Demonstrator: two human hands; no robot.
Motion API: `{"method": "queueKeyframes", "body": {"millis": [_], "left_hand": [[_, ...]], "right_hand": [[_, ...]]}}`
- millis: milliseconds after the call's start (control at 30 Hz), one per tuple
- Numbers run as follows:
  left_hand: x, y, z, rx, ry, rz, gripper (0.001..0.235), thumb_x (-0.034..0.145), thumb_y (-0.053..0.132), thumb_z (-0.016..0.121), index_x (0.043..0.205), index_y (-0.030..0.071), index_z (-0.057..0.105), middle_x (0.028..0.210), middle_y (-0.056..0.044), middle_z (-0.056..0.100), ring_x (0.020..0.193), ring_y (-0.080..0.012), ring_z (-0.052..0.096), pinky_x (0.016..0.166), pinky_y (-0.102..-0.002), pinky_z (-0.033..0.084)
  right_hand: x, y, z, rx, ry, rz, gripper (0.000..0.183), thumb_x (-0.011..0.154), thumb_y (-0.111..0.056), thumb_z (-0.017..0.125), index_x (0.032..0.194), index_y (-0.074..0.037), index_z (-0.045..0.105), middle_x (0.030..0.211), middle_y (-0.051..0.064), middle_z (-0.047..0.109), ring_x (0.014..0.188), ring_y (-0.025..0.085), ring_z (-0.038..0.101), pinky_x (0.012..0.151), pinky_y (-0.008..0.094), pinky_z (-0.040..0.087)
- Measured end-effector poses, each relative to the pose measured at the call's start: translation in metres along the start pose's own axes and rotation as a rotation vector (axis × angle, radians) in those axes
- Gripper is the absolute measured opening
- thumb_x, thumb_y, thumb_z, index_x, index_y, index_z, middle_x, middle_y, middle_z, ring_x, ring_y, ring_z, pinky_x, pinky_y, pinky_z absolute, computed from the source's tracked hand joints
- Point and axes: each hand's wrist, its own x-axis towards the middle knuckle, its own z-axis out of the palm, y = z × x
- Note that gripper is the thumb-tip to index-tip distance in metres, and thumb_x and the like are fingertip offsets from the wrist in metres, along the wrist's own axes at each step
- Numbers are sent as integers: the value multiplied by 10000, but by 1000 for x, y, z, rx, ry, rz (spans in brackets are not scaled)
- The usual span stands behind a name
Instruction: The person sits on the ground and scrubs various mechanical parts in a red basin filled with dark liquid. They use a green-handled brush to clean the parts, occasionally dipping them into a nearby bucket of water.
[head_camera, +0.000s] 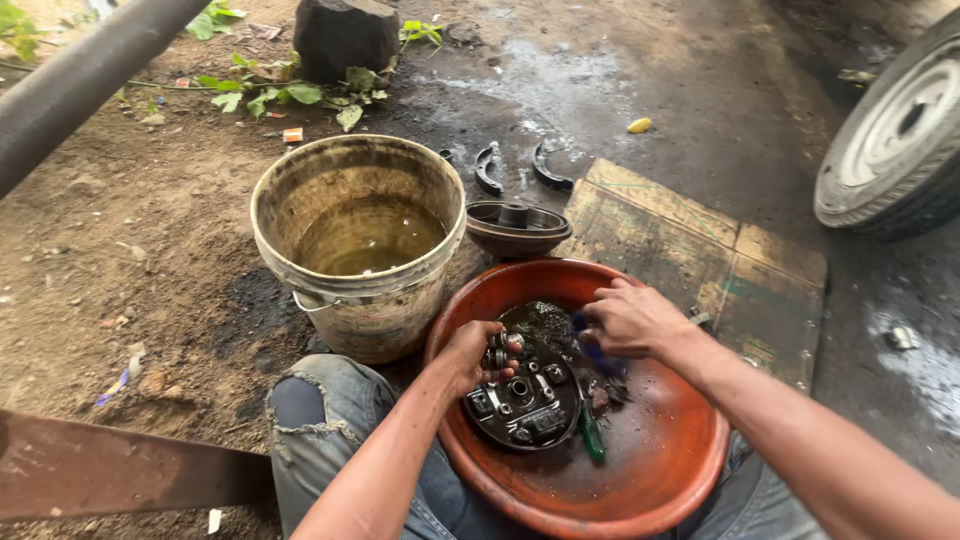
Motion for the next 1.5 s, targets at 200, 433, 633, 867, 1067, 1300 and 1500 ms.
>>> {"method": "queueKeyframes", "body": {"millis": [200,433,633,867,1067,1300,1500], "left_hand": [[23,-12,25,85,10,34,198,999,215,529,1026,107,692,781,-43,619,634,-148,596,593,-349,600],[15,-14,48,250,-100,27,323,1072,267,406,940,44,599,662,-36,565,494,-141,519,451,-320,477],[6,-12,50,299,53,54,297,1059,258,466,926,48,627,630,-4,491,477,-117,450,423,-326,437],[1,3,21,154,-18,40,229,1061,231,485,987,62,621,683,-20,558,538,-131,493,449,-291,419],[-19,14,-4,-147,-141,-45,214,1023,248,418,1012,108,580,771,-63,650,572,-163,559,496,-306,439],[-4,2,-13,-216,-264,20,248,992,248,356,856,135,529,742,-85,667,557,-172,545,491,-318,436],[9,-5,-20,-260,-174,8,247,1006,250,389,864,136,557,803,-146,697,578,-192,580,503,-324,499]], "right_hand": [[-9,-50,-55,-199,-79,-118,314,740,-350,745,865,-61,755,971,122,732,978,274,699,850,406,599],[-1,-98,-72,-240,-118,-192,310,615,-331,786,786,-74,761,837,156,750,826,304,757,732,410,623],[-12,-76,-80,-197,35,-134,389,637,-408,825,812,-63,787,909,158,746,936,335,713,828,430,599],[-10,-59,-83,74,229,-79,592,694,-601,834,983,-88,764,1087,106,712,1074,287,639,911,416,532],[-10,-55,-101,334,458,-110,421,750,-515,832,898,-127,760,1012,65,696,899,228,711,822,390,587],[49,-92,-123,393,1018,-337,326,829,-388,858,905,-98,731,1172,122,660,893,276,711,772,345,627],[131,-163,-141,264,533,-281,347,796,-369,864,1019,-127,755,1133,98,690,929,272,709,815,397,595]]}}
